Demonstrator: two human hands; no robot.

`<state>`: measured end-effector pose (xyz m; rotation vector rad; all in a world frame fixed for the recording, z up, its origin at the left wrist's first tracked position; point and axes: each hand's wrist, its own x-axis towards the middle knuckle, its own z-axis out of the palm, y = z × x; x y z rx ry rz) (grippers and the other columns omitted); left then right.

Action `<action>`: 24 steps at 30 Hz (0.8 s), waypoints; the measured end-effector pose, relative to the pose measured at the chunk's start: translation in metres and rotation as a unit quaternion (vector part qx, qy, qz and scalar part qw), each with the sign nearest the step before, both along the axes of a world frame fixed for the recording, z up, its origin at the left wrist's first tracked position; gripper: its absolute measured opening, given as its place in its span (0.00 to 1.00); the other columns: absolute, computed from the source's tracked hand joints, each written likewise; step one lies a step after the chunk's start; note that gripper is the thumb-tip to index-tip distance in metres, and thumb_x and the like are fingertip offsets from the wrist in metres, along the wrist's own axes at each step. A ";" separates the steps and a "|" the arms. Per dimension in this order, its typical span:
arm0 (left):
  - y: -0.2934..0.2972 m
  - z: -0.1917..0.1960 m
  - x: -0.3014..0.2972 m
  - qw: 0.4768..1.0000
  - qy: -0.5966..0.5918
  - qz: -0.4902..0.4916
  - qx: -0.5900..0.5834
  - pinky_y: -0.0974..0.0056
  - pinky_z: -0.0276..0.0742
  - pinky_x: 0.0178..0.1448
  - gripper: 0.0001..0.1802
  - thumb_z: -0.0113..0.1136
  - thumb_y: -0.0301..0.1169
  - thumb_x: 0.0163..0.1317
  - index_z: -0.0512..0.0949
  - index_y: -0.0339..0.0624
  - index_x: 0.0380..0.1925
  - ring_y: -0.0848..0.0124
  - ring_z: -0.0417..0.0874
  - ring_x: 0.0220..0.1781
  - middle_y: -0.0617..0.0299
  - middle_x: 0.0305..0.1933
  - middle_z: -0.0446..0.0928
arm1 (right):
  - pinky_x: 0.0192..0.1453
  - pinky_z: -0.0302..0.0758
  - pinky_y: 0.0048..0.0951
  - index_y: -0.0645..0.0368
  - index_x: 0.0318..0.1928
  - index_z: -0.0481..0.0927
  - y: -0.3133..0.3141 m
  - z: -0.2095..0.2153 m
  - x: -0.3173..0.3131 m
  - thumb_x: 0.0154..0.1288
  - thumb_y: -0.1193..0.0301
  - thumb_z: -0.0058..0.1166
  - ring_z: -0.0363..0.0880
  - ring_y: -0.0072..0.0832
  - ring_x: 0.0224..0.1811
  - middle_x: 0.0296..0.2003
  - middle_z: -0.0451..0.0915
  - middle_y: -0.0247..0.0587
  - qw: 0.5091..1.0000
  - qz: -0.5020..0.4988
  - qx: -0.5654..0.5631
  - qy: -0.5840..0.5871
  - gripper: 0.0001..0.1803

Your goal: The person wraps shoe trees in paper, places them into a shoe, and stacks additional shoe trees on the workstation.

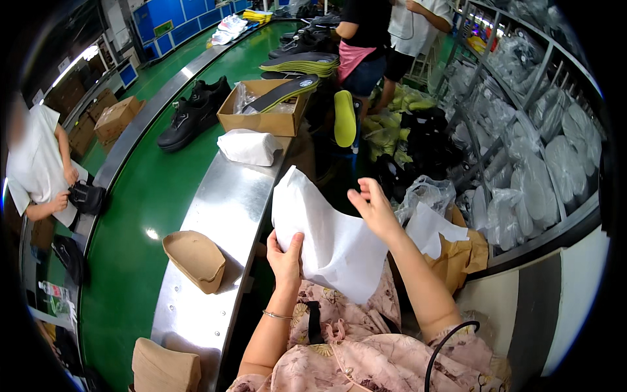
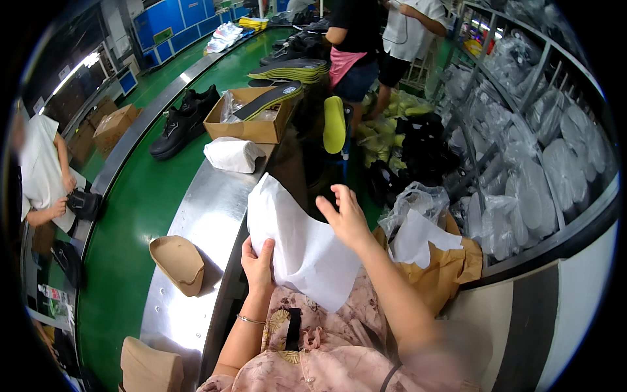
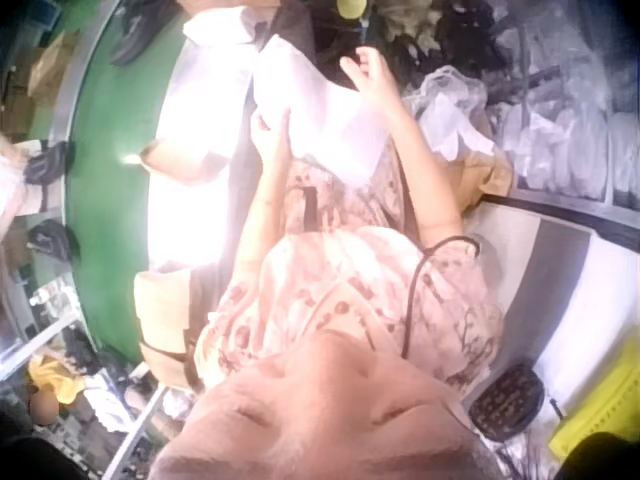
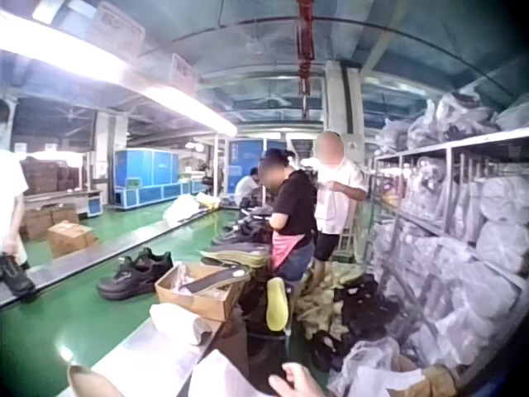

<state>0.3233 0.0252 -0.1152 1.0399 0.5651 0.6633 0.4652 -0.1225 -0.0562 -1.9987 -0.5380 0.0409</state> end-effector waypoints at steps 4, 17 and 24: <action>-0.006 0.004 0.009 0.999 -0.020 -0.018 -0.029 0.68 0.73 0.52 0.28 0.65 0.27 0.56 0.64 0.29 0.53 0.70 0.76 0.48 0.52 0.49 0.74 | 0.54 0.72 0.34 0.63 0.56 0.67 -0.003 -0.005 -0.026 0.61 0.55 0.56 0.76 0.42 0.49 0.47 0.76 0.55 0.987 0.043 -0.099 0.118 0.30; 0.001 -0.005 -0.010 0.970 -0.073 -0.159 -0.170 0.64 0.74 0.56 0.26 0.57 0.37 0.64 0.64 0.33 0.56 0.68 0.77 0.51 0.55 0.52 0.73 | 0.36 0.67 0.16 0.62 0.35 0.76 0.002 -0.032 -0.022 0.67 0.71 0.50 0.68 0.12 0.29 0.27 0.75 0.25 0.926 0.153 0.226 0.260 0.07; -0.001 -0.012 -0.014 0.961 -0.023 -0.231 -0.150 0.61 0.77 0.53 0.26 0.48 0.44 0.68 0.66 0.35 0.56 0.68 0.78 0.51 0.55 0.53 0.74 | 0.35 0.68 0.14 0.62 0.38 0.75 0.011 -0.036 -0.043 0.70 0.69 0.46 0.70 0.12 0.30 0.29 0.76 0.27 0.938 0.119 0.233 0.229 0.09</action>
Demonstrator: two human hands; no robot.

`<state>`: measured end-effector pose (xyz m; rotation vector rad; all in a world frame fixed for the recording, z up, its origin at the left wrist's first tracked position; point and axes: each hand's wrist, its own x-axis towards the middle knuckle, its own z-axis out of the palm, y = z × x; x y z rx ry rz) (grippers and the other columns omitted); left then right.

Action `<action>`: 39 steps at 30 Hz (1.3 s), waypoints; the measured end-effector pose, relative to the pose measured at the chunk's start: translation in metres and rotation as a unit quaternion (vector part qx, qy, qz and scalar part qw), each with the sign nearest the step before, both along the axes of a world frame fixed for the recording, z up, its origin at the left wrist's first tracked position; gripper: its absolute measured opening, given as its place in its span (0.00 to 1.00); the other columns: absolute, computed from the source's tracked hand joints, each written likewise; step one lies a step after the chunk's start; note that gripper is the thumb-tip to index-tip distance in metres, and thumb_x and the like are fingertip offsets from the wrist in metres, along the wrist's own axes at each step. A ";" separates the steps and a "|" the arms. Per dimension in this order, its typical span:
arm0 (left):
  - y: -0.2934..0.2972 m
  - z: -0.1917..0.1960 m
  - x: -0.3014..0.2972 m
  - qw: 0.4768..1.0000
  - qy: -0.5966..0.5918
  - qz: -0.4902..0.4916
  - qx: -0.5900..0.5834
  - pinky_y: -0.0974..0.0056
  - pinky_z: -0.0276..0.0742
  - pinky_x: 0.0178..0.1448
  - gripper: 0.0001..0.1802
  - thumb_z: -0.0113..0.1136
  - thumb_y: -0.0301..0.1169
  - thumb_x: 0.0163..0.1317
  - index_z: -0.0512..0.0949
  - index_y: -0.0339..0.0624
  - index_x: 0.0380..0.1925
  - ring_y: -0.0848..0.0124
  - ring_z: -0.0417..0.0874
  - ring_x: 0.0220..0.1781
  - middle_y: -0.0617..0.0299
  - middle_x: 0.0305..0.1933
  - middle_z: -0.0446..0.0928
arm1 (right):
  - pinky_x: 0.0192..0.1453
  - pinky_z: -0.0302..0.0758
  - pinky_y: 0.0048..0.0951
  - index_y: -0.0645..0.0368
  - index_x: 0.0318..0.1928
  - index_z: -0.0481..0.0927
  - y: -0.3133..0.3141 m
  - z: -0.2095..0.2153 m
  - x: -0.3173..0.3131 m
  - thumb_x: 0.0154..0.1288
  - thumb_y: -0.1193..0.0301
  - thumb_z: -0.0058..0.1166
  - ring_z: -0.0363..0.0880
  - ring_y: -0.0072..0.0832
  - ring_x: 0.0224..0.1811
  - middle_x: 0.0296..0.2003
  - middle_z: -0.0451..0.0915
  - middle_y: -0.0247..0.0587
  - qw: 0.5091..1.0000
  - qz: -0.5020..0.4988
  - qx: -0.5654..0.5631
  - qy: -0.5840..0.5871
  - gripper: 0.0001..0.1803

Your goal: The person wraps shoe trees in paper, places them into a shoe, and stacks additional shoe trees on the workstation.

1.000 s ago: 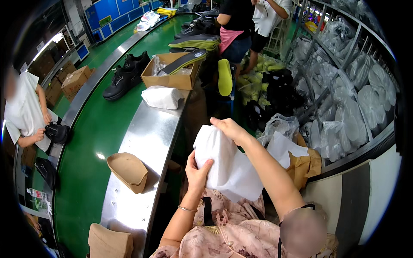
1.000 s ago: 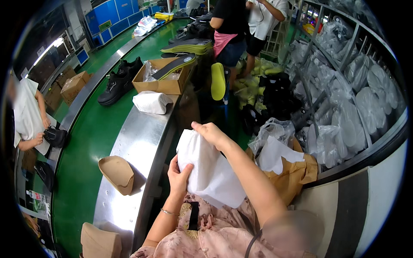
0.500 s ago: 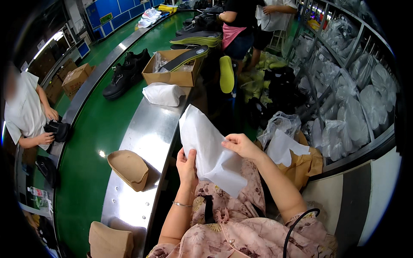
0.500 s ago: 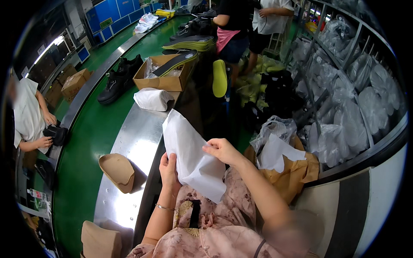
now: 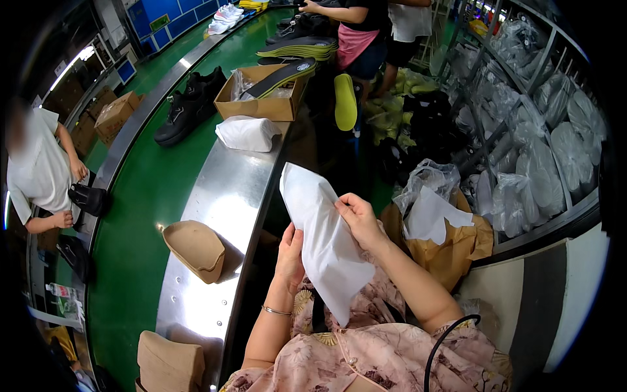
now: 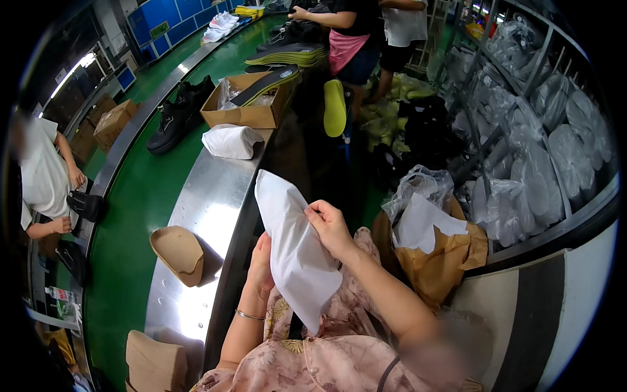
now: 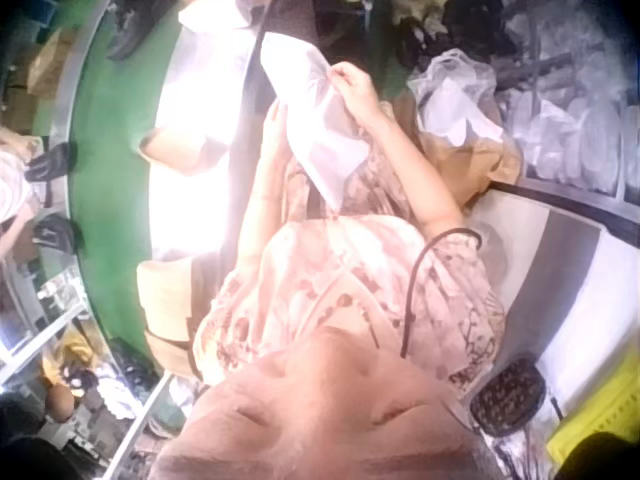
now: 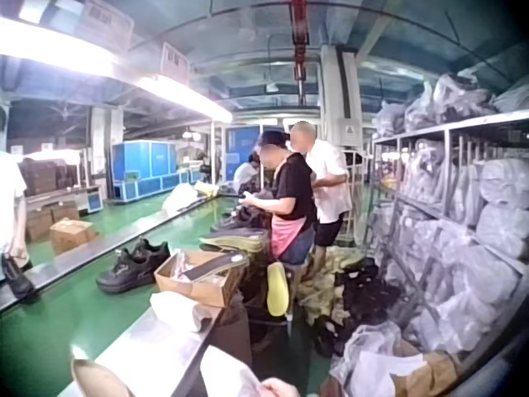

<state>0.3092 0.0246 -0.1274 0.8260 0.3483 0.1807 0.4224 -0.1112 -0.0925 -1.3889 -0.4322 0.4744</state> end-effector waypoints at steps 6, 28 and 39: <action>-0.013 0.004 -0.005 0.984 0.007 -0.037 -0.174 0.54 0.75 0.58 0.40 0.43 0.60 0.63 0.60 0.39 0.62 0.60 0.76 0.55 0.50 0.57 0.71 | 0.39 0.70 0.14 0.62 0.42 0.76 0.004 -0.001 -0.012 0.71 0.69 0.44 0.72 0.12 0.34 0.33 0.77 0.28 0.996 0.037 0.046 0.065 0.10; 0.001 0.033 -0.008 0.987 0.030 0.144 0.065 0.64 0.80 0.48 0.22 0.61 0.40 0.61 0.70 0.32 0.44 0.67 0.81 0.43 0.52 0.44 0.78 | 0.50 0.70 0.21 0.62 0.45 0.75 -0.007 0.021 -0.037 0.72 0.62 0.41 0.73 0.18 0.45 0.40 0.77 0.33 0.959 0.074 0.113 0.250 0.16; 0.000 0.030 -0.019 0.972 -0.059 -0.033 -0.226 0.54 0.70 0.63 0.44 0.58 0.52 0.58 0.56 0.32 0.63 0.57 0.72 0.60 0.46 0.60 0.67 | 0.52 0.72 0.23 0.61 0.52 0.74 0.006 -0.008 -0.042 0.73 0.60 0.37 0.76 0.22 0.46 0.46 0.78 0.36 0.924 0.077 0.143 0.345 0.20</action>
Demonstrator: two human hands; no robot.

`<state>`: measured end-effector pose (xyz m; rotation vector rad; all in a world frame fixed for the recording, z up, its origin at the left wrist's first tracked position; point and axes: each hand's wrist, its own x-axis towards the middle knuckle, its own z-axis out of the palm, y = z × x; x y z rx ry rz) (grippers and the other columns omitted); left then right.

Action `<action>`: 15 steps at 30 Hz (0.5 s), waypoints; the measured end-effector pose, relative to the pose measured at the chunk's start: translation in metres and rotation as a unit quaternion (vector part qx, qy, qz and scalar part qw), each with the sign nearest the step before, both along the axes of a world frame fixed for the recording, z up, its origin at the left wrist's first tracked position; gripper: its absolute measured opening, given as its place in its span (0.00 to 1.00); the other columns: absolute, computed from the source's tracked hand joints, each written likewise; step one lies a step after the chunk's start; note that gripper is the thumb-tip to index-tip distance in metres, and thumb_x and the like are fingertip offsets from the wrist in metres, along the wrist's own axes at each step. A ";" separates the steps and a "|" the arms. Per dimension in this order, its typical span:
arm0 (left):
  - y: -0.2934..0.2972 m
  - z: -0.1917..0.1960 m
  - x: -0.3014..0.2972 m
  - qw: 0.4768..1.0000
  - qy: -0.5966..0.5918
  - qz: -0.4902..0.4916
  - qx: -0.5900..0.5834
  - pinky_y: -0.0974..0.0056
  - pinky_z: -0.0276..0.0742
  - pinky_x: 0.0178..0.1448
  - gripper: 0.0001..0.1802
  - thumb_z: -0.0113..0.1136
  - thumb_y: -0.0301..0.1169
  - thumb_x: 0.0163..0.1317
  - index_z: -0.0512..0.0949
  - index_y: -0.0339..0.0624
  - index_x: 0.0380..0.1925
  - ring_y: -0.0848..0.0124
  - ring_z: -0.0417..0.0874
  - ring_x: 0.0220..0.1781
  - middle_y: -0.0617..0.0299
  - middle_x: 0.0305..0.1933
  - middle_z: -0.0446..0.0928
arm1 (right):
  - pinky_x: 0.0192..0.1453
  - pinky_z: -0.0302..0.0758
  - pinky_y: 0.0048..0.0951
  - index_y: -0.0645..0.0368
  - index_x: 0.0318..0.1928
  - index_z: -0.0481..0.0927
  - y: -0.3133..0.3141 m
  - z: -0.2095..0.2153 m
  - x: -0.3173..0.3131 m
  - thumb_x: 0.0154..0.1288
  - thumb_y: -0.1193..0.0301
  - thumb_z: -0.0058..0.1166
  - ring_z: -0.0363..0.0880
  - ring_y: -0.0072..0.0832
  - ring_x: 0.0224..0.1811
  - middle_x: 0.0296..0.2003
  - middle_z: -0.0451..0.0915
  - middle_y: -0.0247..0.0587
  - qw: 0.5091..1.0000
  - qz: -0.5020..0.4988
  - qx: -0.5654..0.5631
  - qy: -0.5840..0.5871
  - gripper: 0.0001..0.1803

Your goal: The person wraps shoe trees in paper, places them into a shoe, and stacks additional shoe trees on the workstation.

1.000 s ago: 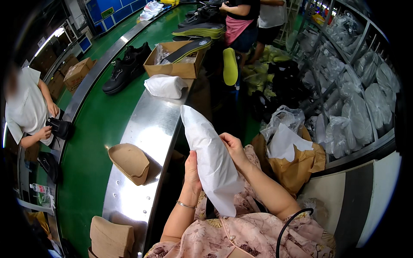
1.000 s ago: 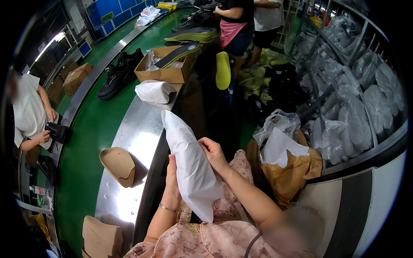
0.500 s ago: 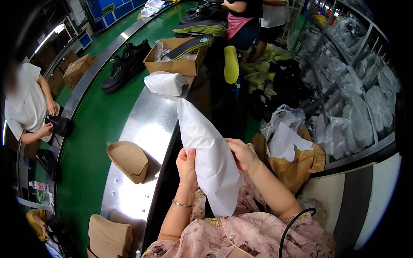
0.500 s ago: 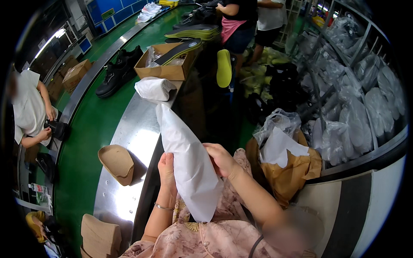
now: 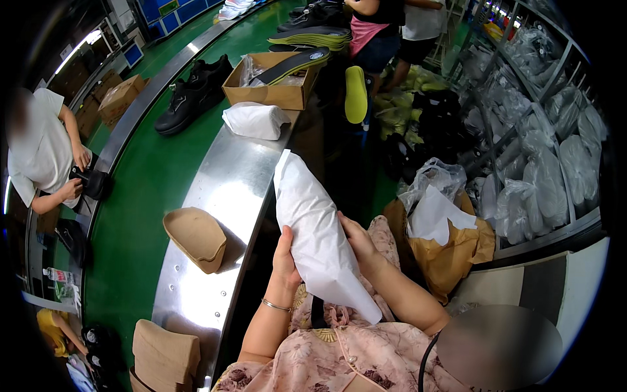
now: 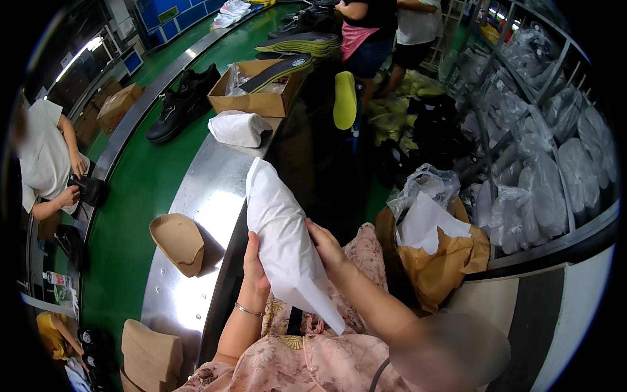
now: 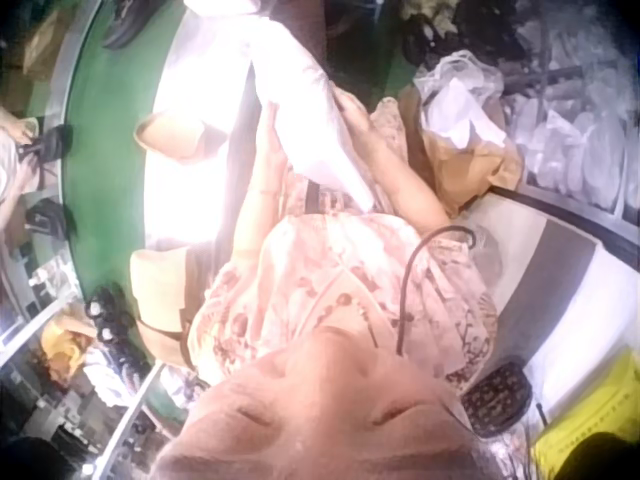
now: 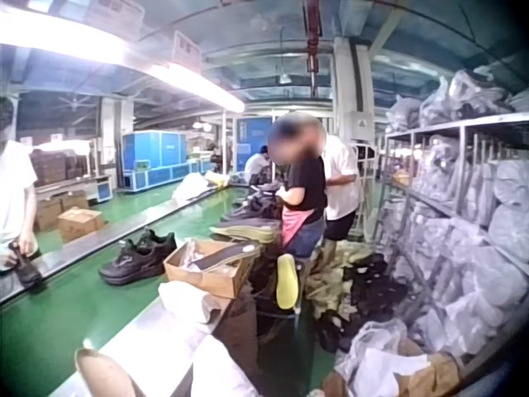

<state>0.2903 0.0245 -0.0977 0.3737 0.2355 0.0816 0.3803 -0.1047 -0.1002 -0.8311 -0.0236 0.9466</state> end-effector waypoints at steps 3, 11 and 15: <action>-0.005 -0.001 0.004 1.000 0.014 0.010 -0.014 0.53 0.67 0.65 0.44 0.52 0.56 0.60 0.54 0.33 0.65 0.55 0.69 0.62 0.46 0.63 0.65 | 0.53 0.72 0.24 0.62 0.53 0.73 0.005 0.003 0.003 0.74 0.59 0.37 0.76 0.22 0.46 0.46 0.78 0.36 1.000 -0.002 0.013 -0.013 0.21; -0.004 0.000 0.004 0.996 -0.070 -0.028 0.041 0.54 0.65 0.66 0.42 0.58 0.49 0.58 0.55 0.32 0.64 0.56 0.70 0.62 0.47 0.62 0.66 | 0.63 0.62 0.23 0.61 0.57 0.71 0.008 -0.022 0.021 0.74 0.58 0.36 0.67 0.26 0.59 0.60 0.67 0.39 0.972 -0.068 -0.065 -0.215 0.22; -0.004 0.011 0.010 0.996 0.025 -0.042 0.076 0.55 0.68 0.64 0.37 0.57 0.44 0.58 0.60 0.31 0.61 0.56 0.73 0.59 0.47 0.58 0.69 | 0.63 0.63 0.31 0.58 0.59 0.69 -0.006 -0.050 0.051 0.71 0.55 0.41 0.66 0.28 0.59 0.58 0.68 0.37 0.852 -0.008 -0.285 -0.439 0.25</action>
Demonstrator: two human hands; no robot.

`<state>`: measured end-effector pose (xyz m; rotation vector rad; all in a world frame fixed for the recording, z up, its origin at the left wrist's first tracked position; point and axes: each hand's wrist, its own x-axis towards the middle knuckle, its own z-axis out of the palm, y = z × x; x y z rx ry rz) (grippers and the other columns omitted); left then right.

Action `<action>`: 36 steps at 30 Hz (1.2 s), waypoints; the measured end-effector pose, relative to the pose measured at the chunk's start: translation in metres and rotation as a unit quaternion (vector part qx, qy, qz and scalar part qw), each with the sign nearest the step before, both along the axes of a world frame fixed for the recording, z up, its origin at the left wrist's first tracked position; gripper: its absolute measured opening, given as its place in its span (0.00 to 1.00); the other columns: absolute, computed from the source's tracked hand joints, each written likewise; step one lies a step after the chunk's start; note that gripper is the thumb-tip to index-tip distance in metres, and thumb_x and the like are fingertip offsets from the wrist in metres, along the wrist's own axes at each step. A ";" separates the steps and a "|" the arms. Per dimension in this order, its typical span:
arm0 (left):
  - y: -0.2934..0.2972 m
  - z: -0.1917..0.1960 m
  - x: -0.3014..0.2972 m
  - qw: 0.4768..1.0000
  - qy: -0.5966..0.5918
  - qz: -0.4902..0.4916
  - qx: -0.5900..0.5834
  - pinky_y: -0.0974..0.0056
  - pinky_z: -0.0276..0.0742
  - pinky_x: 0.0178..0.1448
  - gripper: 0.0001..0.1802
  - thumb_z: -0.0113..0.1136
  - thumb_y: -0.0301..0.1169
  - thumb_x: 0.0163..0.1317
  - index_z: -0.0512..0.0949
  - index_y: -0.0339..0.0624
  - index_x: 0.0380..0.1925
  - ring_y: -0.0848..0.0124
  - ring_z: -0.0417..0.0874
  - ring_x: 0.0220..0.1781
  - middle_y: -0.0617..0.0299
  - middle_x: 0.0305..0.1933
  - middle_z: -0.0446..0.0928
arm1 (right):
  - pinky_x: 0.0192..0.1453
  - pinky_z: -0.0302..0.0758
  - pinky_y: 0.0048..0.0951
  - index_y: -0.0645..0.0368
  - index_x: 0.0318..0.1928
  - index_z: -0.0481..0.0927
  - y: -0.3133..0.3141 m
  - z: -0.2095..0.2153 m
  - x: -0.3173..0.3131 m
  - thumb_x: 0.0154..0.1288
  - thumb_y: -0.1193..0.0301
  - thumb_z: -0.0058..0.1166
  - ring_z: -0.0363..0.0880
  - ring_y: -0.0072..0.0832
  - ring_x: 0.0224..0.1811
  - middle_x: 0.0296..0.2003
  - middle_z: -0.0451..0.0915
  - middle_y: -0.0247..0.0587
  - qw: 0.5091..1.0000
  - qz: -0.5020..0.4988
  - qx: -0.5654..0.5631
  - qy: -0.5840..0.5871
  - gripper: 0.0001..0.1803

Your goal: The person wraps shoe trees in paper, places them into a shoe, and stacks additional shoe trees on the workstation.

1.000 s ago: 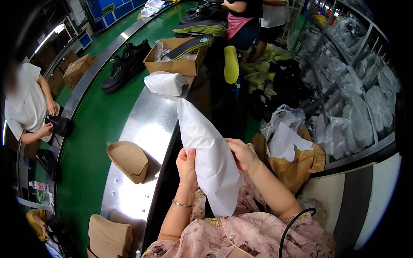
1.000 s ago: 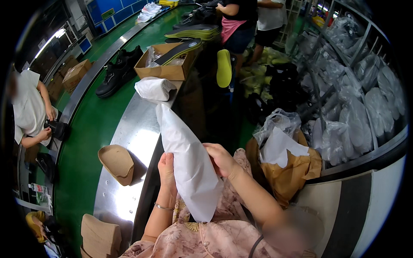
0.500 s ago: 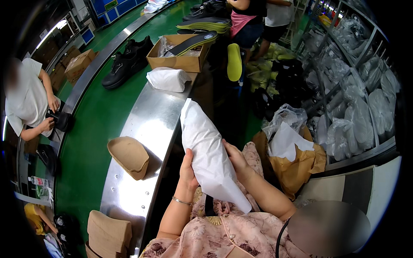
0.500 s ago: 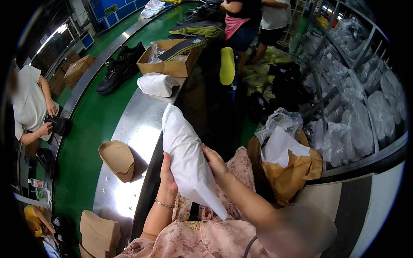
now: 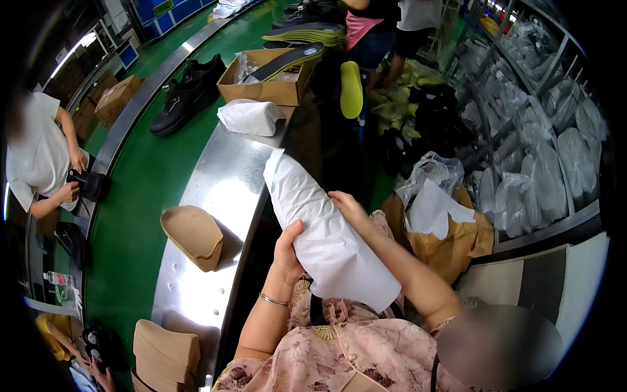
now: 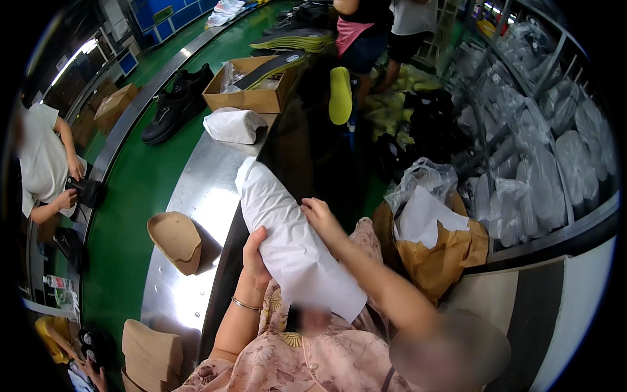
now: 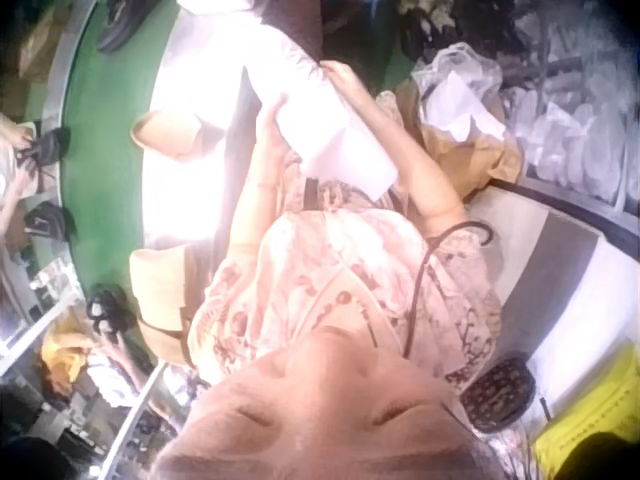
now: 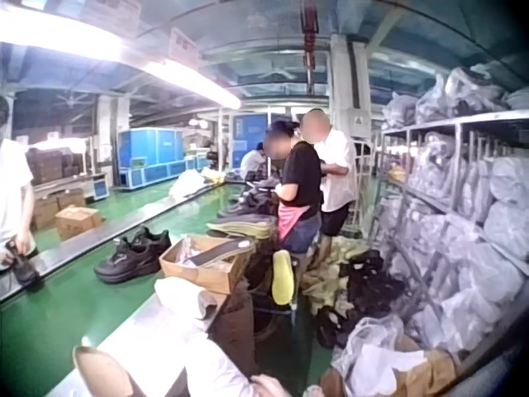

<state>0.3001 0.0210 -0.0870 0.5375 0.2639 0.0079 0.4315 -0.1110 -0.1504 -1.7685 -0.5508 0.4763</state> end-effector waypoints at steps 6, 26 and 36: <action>0.015 0.002 0.017 0.995 0.001 0.079 0.064 0.57 0.71 0.60 0.30 0.51 0.46 0.62 0.67 0.31 0.54 0.59 0.77 0.53 0.49 0.52 0.74 | 0.62 0.64 0.34 0.55 0.71 0.39 -0.043 0.121 -0.011 0.55 0.55 0.63 0.68 0.36 0.58 0.58 0.67 0.52 0.952 0.241 -0.034 0.187 0.54; -0.006 0.022 0.046 0.969 0.031 0.246 -0.017 0.57 0.71 0.59 0.24 0.46 0.49 0.66 0.70 0.42 0.50 0.62 0.76 0.54 0.57 0.50 0.75 | 0.46 0.73 0.31 0.68 0.50 0.68 -0.007 0.073 -0.057 0.59 0.81 0.48 0.74 0.40 0.44 0.45 0.70 0.49 0.950 -0.132 0.074 -0.274 0.17; -0.014 0.005 0.050 0.955 0.013 0.286 -0.074 0.53 0.70 0.61 0.29 0.41 0.53 0.64 0.69 0.40 0.52 0.59 0.76 0.54 0.54 0.52 0.75 | 0.43 0.75 0.20 0.69 0.51 0.69 0.009 0.069 -0.082 0.61 0.83 0.50 0.73 0.22 0.44 0.53 0.65 0.42 0.950 -0.195 0.126 -0.207 0.17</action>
